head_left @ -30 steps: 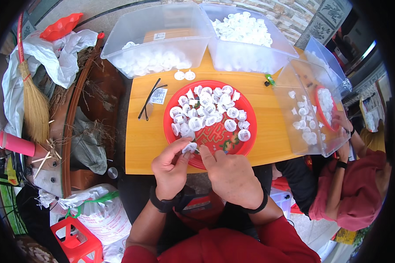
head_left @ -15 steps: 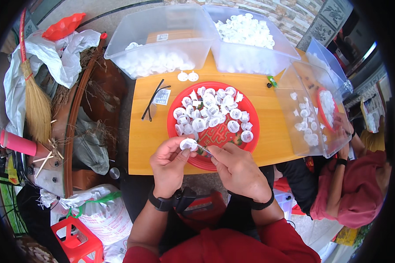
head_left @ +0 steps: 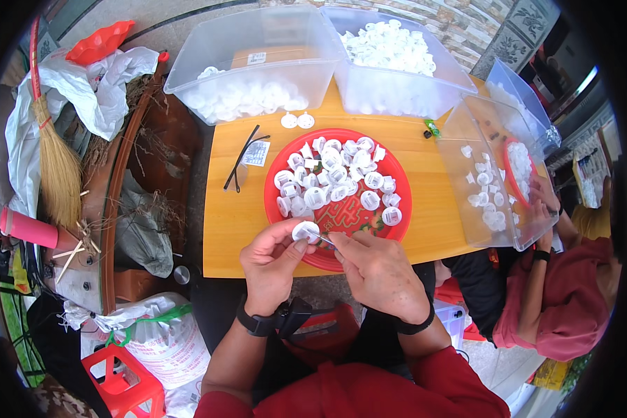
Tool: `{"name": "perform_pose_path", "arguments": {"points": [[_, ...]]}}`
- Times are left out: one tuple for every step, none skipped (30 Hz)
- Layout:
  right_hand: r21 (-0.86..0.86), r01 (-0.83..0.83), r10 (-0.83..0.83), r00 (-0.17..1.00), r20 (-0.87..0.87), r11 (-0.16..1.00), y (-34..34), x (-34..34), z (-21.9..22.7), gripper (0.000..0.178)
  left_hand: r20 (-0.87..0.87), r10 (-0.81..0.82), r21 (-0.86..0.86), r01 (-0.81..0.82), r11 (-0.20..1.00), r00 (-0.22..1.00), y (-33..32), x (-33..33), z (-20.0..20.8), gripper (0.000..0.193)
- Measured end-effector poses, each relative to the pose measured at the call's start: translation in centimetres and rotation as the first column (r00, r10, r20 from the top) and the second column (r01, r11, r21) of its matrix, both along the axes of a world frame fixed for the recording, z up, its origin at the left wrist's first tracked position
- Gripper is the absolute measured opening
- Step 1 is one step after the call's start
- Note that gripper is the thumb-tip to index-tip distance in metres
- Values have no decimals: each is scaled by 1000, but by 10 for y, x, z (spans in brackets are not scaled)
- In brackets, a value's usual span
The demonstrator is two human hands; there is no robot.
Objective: Assembling small white plastic components by fitting them together at a workshop table.
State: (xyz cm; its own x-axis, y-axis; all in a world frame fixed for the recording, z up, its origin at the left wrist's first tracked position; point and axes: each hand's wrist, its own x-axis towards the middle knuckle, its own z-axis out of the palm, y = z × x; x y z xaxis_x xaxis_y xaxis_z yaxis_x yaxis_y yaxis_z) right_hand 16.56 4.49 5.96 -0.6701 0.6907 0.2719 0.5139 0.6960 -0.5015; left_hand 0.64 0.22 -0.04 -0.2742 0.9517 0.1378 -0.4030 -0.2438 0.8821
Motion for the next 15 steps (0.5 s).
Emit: {"name": "perform_pose_path", "arguments": {"points": [[0, 1, -1, 1000, 1, 1000, 0, 1, 1, 26, 3, -8, -12, 8, 1000, 1000, 0, 0, 0, 25], [-37, 3, -3, 1000, 6, 999, 0, 1, 1, 27, 4, -9, -11, 9, 1000, 1000, 0, 0, 0, 25], [-74, 5, -4, 1000, 11, 997, 0, 2, 2, 28, 8, -18, -8, 18, 1000, 1000, 0, 0, 0, 25], [-75, 5, -4, 1000, 11, 997, 1, 2, 2, 28, 12, -26, -4, 26, 1000, 1000, 0, -1, -1, 25], [-61, 1, 0, 1000, 25, 998, 1, 2, 3, 28, 12, -26, -5, 26, 1000, 1000, 0, 0, -1, 25], [-48, -2, 4, 999, 40, 999, 1, 3, 3, 28, 11, -29, 0, 29, 1000, 1000, 0, 0, -1, 25], [-49, -2, 4, 999, 39, 999, 0, 2, 3, 28, 10, -31, 3, 31, 1000, 999, 0, 0, -1, 25], [-7, 1, 0, 997, 73, 1000, -1, 1, 4, 29, 9, -32, 2, 32, 999, 999, 0, 0, -2, 25], [35, 2, -5, 994, 107, 999, -2, 0, 4, 30, -9, -29, -4, 29, 1000, 1000, 0, 0, -3, 25], [35, 3, -7, 994, 106, 999, -3, -1, 3, 30, -28, -26, -10, 26, 1000, 999, 0, -1, -4, 25], [67, -17, 8, 991, 132, 998, -3, -1, 3, 30, -29, -27, -10, 27, 1000, 999, -1, 0, -4, 25], [99, -37, 21, 987, 157, 994, -3, -3, 2, 30, -57, -8, -33, 6, 999, 998, -2, 0, -3, 25], [100, -34, 18, 987, 158, 994, -4, -4, 3, 30, -83, 9, -53, -13, 999, 997, -2, 1, -2, 25], [138, -45, 18, 981, 192, 989, -4, -5, 4, 28, -83, 6, -52, -10, 999, 997, -3, 2, -2, 25], [175, -57, 17, 974, 226, 983, -5, -7, 5, 25, -117, 24, -41, -29, 999, 993, -3, 2, -3, 25]]}}
